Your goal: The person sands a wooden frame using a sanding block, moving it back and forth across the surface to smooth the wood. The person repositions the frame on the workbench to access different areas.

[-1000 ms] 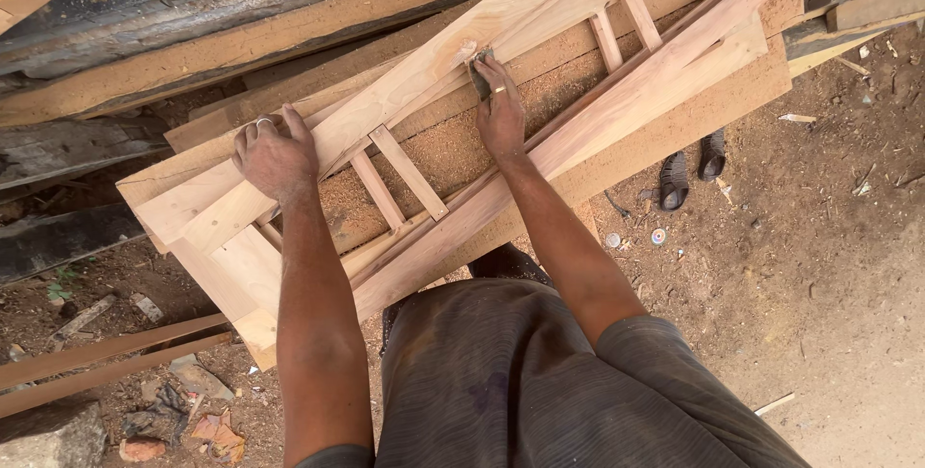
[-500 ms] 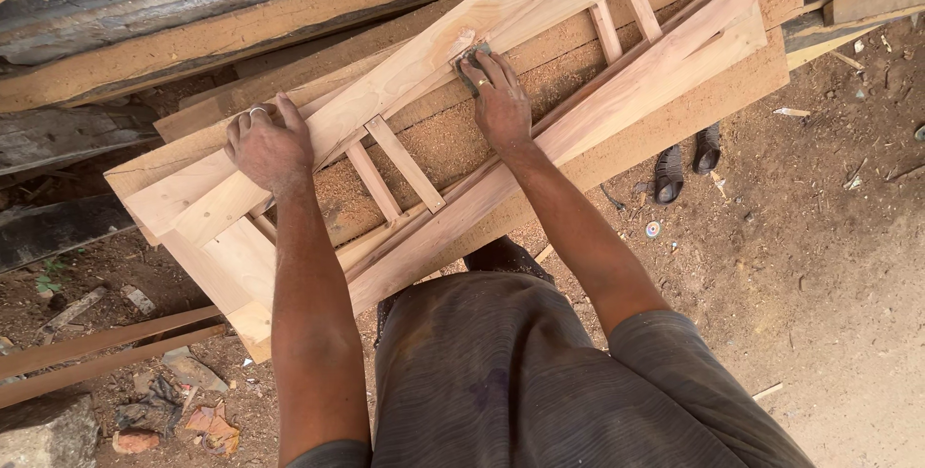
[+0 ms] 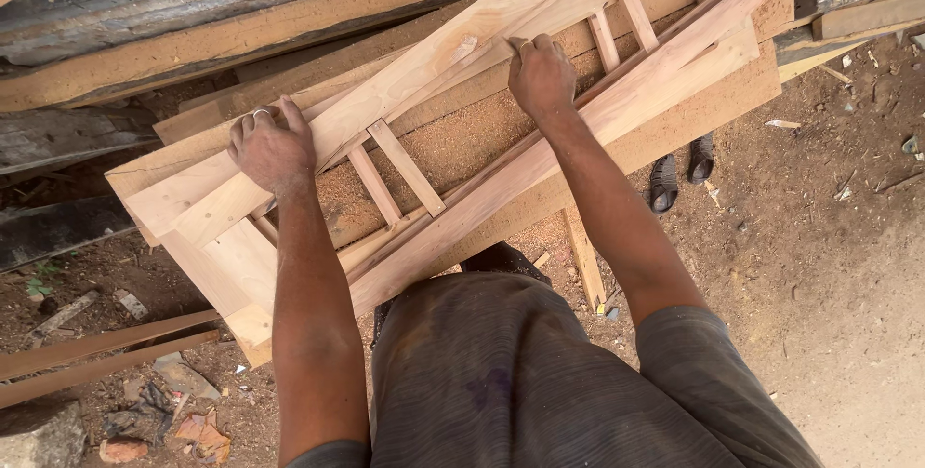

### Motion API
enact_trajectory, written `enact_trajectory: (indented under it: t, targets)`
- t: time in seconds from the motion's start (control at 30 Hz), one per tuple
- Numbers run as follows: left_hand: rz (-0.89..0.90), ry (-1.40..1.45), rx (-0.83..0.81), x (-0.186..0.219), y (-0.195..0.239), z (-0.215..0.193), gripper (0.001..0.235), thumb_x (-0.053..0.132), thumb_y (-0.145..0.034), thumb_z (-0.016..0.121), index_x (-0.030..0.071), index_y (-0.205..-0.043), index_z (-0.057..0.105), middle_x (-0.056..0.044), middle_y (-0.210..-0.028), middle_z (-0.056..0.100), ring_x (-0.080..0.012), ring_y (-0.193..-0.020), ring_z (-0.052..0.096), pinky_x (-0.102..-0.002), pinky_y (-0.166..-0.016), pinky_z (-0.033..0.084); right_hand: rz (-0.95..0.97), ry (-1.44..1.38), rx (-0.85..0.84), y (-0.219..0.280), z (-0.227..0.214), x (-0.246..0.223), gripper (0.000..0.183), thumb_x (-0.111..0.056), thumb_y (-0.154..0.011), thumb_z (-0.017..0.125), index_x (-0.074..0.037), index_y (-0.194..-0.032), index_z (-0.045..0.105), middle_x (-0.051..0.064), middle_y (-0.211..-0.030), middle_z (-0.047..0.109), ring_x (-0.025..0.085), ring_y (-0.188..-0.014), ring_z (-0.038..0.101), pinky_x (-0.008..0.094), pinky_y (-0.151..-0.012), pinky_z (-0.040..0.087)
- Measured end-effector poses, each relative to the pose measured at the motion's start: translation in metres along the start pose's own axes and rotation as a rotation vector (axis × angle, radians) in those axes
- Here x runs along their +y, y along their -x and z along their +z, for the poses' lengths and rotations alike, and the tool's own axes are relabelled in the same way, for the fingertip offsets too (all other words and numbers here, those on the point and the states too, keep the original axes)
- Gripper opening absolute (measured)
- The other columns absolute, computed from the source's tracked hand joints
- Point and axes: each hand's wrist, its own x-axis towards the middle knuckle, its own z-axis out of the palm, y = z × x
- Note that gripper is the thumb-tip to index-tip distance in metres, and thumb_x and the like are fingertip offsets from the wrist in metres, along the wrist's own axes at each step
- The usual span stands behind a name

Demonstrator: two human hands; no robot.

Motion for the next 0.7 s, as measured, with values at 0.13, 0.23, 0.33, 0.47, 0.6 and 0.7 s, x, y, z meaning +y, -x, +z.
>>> enact_trajectory:
  t: [0.13, 0.23, 0.33, 0.47, 0.6, 0.7]
  targets:
    - [-0.007, 0.020, -0.024, 0.002, 0.000, -0.002, 0.050, 0.048, -0.105, 0.057, 0.002, -0.101, 0.078, -0.016, -0.105, 0.075, -0.0347, -0.117, 0.060, -0.055, -0.104, 0.040, 0.000, 0.053, 0.087, -0.019, 0.008, -0.004, 0.031, -0.023, -0.102, 0.055, -0.011, -0.124, 0.072, 0.015, -0.108, 0.061, 0.033, -0.100, 0.062, 0.049, -0.086, 0.053]
    - [-0.008, 0.024, -0.021, 0.001, -0.001, -0.002, 0.049, 0.047, -0.104, 0.058, 0.003, -0.098, 0.078, -0.016, -0.105, 0.075, -0.0348, -0.118, 0.061, -0.055, -0.104, 0.040, 0.077, 0.116, -0.061, -0.024, 0.021, -0.016, 0.032, -0.025, -0.108, 0.052, -0.002, -0.119, 0.071, 0.015, -0.114, 0.058, 0.028, -0.106, 0.060, 0.046, -0.089, 0.052]
    - [0.005, 0.012, -0.009, 0.000, 0.000, 0.001, 0.049, 0.048, -0.104, 0.058, 0.003, -0.097, 0.078, -0.016, -0.104, 0.075, -0.0345, -0.117, 0.061, -0.055, -0.103, 0.040, 0.061, 0.071, 0.016, -0.017, 0.032, -0.026, 0.035, -0.016, -0.101, 0.052, -0.005, -0.130, 0.067, 0.015, -0.110, 0.057, 0.027, -0.101, 0.059, 0.046, -0.085, 0.051]
    - [0.017, 0.005, -0.002, -0.001, -0.001, 0.002, 0.049, 0.047, -0.104, 0.059, 0.003, -0.096, 0.078, -0.016, -0.102, 0.075, -0.0347, -0.115, 0.062, -0.056, -0.102, 0.041, 0.054, 0.071, 0.012, -0.008, 0.041, -0.041, 0.033, -0.017, -0.104, 0.051, -0.004, -0.131, 0.065, 0.015, -0.110, 0.056, 0.026, -0.101, 0.058, 0.045, -0.084, 0.050]
    - [0.007, 0.008, -0.019, 0.001, -0.003, 0.002, 0.049, 0.047, -0.105, 0.058, 0.004, -0.094, 0.078, -0.016, -0.102, 0.076, -0.0343, -0.115, 0.062, -0.056, -0.102, 0.042, 0.066, 0.082, -0.030, -0.001, 0.047, -0.053, 0.033, -0.017, -0.106, 0.048, -0.002, -0.131, 0.064, 0.014, -0.110, 0.055, 0.024, -0.100, 0.056, 0.044, -0.085, 0.050]
    - [0.006, 0.006, -0.017, 0.001, -0.001, 0.002, 0.050, 0.048, -0.105, 0.058, 0.004, -0.094, 0.078, -0.015, -0.101, 0.076, -0.0338, -0.114, 0.062, -0.056, -0.101, 0.042, 0.041, 0.087, -0.065, 0.007, 0.054, -0.059, 0.033, -0.015, -0.107, 0.048, 0.001, -0.132, 0.063, 0.014, -0.110, 0.053, 0.023, -0.097, 0.053, 0.042, -0.083, 0.050]
